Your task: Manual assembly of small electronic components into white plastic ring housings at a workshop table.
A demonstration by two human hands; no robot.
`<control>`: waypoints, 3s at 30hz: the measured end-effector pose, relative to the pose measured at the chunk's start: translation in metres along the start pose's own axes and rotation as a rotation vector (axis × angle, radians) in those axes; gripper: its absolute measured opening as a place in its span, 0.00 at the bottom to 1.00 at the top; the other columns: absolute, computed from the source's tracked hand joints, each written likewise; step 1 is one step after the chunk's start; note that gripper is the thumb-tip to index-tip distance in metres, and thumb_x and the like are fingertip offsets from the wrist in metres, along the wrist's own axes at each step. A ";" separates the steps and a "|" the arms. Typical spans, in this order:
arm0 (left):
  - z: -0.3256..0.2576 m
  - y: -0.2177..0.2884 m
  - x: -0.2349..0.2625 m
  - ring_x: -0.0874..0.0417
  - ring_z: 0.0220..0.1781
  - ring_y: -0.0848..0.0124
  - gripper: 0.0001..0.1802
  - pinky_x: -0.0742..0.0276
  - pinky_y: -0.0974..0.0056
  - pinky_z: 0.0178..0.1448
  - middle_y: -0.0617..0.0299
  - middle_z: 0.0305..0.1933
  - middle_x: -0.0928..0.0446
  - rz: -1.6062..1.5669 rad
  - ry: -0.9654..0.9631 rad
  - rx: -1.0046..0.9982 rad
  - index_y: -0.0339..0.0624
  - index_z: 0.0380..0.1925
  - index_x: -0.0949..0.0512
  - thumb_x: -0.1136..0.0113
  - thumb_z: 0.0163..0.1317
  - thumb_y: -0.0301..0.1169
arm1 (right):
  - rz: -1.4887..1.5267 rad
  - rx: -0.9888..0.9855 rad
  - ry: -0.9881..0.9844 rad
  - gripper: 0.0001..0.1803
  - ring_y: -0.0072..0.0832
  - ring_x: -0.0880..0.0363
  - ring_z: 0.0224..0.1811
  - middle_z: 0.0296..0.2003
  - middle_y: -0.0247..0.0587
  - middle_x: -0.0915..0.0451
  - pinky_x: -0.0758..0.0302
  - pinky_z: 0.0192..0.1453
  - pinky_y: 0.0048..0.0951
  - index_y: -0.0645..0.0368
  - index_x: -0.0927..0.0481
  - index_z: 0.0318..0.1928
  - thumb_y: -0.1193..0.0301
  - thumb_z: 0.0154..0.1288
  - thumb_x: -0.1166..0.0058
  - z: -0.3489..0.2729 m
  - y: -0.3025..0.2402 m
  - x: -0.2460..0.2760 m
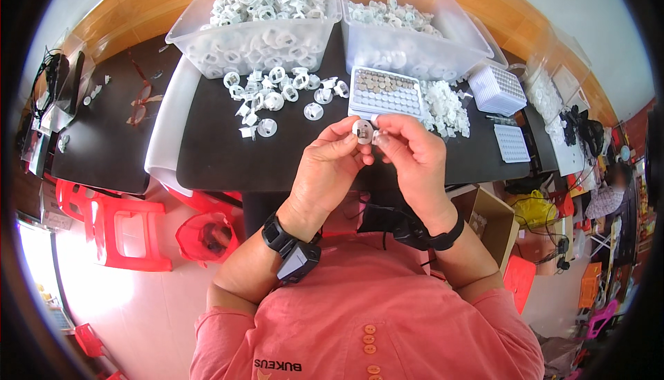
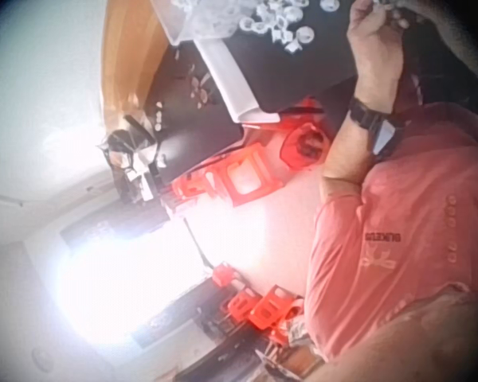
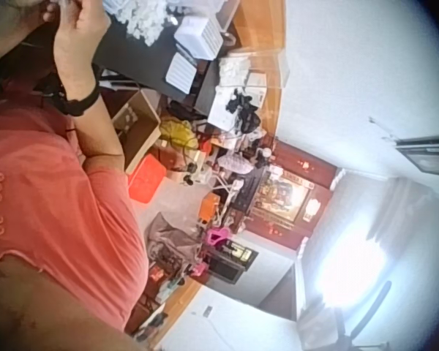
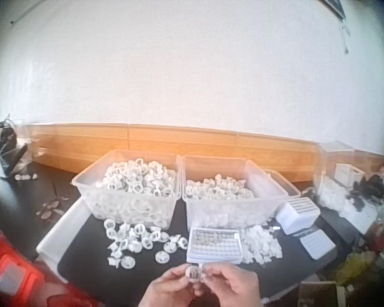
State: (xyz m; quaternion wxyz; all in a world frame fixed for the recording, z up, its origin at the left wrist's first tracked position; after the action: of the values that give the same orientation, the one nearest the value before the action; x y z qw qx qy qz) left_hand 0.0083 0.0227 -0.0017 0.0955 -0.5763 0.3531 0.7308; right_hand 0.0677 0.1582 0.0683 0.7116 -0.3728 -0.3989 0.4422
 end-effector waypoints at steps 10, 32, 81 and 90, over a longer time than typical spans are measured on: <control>0.002 0.002 0.006 0.19 0.45 0.65 0.15 0.22 0.59 0.52 0.56 0.48 0.20 -0.025 -0.034 0.007 0.36 0.57 0.22 0.42 0.72 0.26 | 0.158 0.148 0.022 0.04 0.17 0.20 0.33 0.34 0.34 0.18 0.23 0.36 0.22 0.62 0.20 0.41 0.83 0.69 0.42 0.014 0.017 -0.010; 0.003 0.003 0.006 0.18 0.43 0.65 0.16 0.21 0.60 0.50 0.57 0.45 0.19 0.005 -0.061 0.030 0.31 0.56 0.22 0.42 0.73 0.29 | 0.110 -0.036 -0.111 0.02 0.18 0.22 0.24 0.29 0.38 0.17 0.25 0.28 0.23 0.67 0.21 0.38 0.84 0.66 0.44 0.016 0.001 -0.008; -0.002 0.002 0.003 0.18 0.44 0.61 0.13 0.21 0.58 0.51 0.53 0.46 0.19 0.081 -0.022 0.016 0.32 0.53 0.20 0.44 0.73 0.25 | 0.056 -0.048 -0.136 0.03 0.19 0.19 0.24 0.27 0.37 0.19 0.24 0.28 0.23 0.65 0.22 0.37 0.83 0.64 0.42 0.013 0.004 0.000; -0.004 0.003 0.002 0.17 0.44 0.60 0.16 0.23 0.56 0.49 0.53 0.47 0.19 0.114 -0.016 0.024 0.31 0.55 0.22 0.41 0.71 0.28 | 0.315 -0.340 -0.284 0.09 0.23 0.19 0.28 0.31 0.36 0.24 0.22 0.31 0.26 0.64 0.25 0.42 0.82 0.64 0.40 0.031 0.015 0.009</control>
State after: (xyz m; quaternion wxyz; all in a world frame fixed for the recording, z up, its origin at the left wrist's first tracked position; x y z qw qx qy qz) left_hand 0.0091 0.0180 -0.0029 0.0636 -0.5481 0.3934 0.7354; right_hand 0.0372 0.1772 0.0700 0.4981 -0.4785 -0.5003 0.5222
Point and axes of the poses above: each hand's wrist, its own z-axis towards the middle knuckle, its own x-axis out of the back of the hand, y = z × x, the point moved 2 cm from there along z, towards the middle knuckle
